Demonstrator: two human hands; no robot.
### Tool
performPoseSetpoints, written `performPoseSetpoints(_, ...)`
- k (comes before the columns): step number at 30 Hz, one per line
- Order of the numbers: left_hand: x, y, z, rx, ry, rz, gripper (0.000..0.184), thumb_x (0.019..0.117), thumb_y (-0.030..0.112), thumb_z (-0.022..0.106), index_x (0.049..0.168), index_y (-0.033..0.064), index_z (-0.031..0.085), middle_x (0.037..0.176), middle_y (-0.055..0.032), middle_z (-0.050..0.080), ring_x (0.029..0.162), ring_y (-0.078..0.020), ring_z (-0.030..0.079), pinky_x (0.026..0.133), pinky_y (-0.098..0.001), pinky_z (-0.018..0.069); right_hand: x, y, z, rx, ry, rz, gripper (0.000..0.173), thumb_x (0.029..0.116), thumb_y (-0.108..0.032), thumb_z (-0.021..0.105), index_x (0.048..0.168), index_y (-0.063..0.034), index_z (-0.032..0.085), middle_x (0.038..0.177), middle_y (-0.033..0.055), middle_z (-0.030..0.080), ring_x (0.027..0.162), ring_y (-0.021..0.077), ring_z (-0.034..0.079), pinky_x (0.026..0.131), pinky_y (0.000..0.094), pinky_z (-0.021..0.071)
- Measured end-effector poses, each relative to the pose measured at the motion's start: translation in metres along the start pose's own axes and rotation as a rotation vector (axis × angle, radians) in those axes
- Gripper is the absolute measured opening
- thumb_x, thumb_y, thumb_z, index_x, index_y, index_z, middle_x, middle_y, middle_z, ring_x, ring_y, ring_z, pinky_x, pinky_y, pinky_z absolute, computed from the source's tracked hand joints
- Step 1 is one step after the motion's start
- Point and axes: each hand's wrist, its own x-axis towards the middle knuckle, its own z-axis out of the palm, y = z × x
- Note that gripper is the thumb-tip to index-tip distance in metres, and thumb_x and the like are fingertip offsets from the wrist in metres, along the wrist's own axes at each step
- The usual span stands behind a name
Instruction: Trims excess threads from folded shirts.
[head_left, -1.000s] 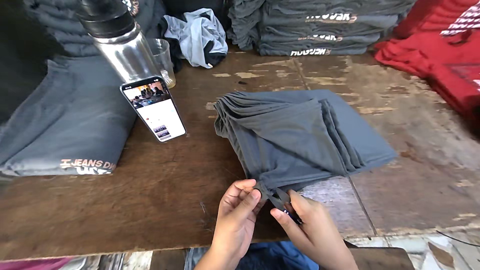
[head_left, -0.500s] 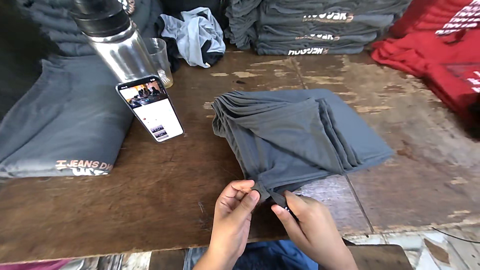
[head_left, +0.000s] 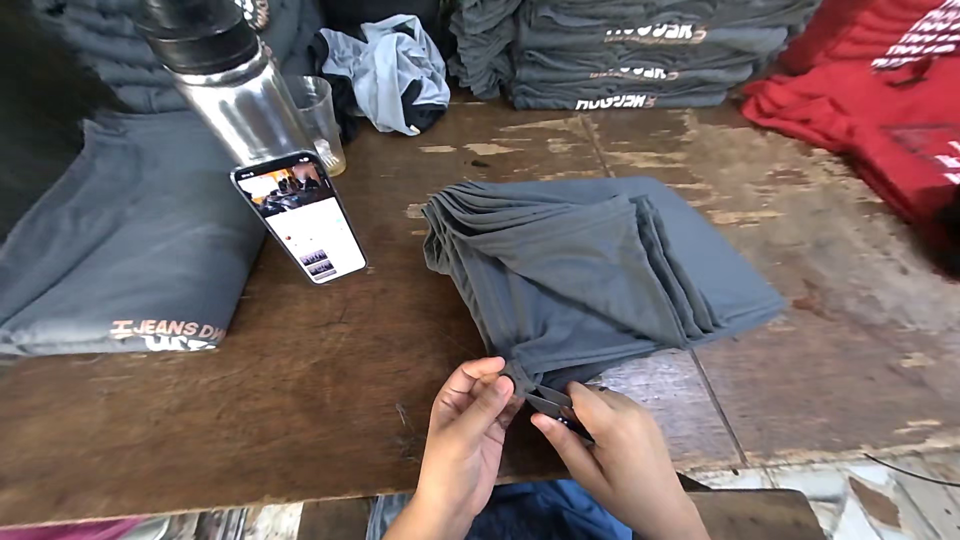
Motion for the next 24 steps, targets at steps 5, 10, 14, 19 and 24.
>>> performPoseSetpoints(5, -0.001, -0.001, -0.004, 0.04, -0.072, 0.061, 0.018, 0.0921, 0.011, 0.074, 0.108, 0.0049, 0.074, 0.095, -0.0086, 0.074, 0.088, -0.0135, 0.073, 0.086, -0.0315, 0.0603, 0.003, -0.003, 0.004, -0.022, 0.038, -0.029, 0.052, 0.1083, -0.048, 0.038, 0.075, -0.0124, 0.055, 0.054, -0.0011, 0.045, 0.048, 0.0112, 0.047, 0.046, 0.0275, 0.0349)
performPoseSetpoints(10, 0.004, -0.009, -0.016, 0.514, -0.285, 0.44, 0.034, 0.0915, 0.005, 0.074, 0.124, 0.0134, 0.065, 0.114, 0.0047, 0.071, 0.102, -0.0053, 0.068, 0.092, -0.0253, 0.0574, 0.006, 0.001, -0.004, 0.212, 0.101, 0.023, 0.048, 0.107, -0.05, 0.045, 0.086, -0.0082, 0.055, 0.065, -0.0001, 0.048, 0.058, 0.0046, 0.048, 0.055, 0.0205, 0.0405)
performPoseSetpoints(14, 0.008, -0.013, -0.023, 1.157, -0.298, 0.983, 0.016, 0.0944, 0.002, 0.068, 0.109, 0.0068, 0.064, 0.103, -0.0034, 0.066, 0.099, -0.0069, 0.065, 0.093, -0.0189, 0.0543, 0.024, -0.006, -0.004, 0.576, 0.236, 0.014, 0.029, 0.0992, -0.036, 0.068, 0.101, -0.0129, 0.051, 0.086, -0.0047, 0.056, 0.074, -0.0047, 0.054, 0.066, 0.0097, 0.0463)
performPoseSetpoints(19, 0.008, 0.009, -0.033, 1.451, -0.513, 1.146, 0.014, 0.0984, 0.004, 0.061, 0.088, 0.0093, 0.07, 0.096, -0.0032, 0.074, 0.1, -0.0142, 0.068, 0.094, -0.0247, 0.0528, 0.046, -0.005, 0.008, 0.612, -0.035, 0.059, 0.033, 0.0907, -0.025, 0.072, 0.101, -0.0022, 0.051, 0.083, -0.001, 0.062, 0.074, -0.0027, 0.056, 0.064, 0.0107, 0.047)
performPoseSetpoints(24, 0.012, 0.013, -0.037, 1.373, -0.542, 1.073, 0.01, 0.098, 0.003, 0.063, 0.09, 0.0052, 0.07, 0.099, -0.0076, 0.076, 0.104, -0.0156, 0.071, 0.097, -0.0255, 0.0551, 0.037, -0.003, 0.016, 0.557, 0.094, 0.066, 0.018, 0.0905, -0.012, 0.062, 0.099, 0.0011, 0.052, 0.082, 0.0007, 0.055, 0.072, -0.0043, 0.051, 0.063, 0.0077, 0.0433)
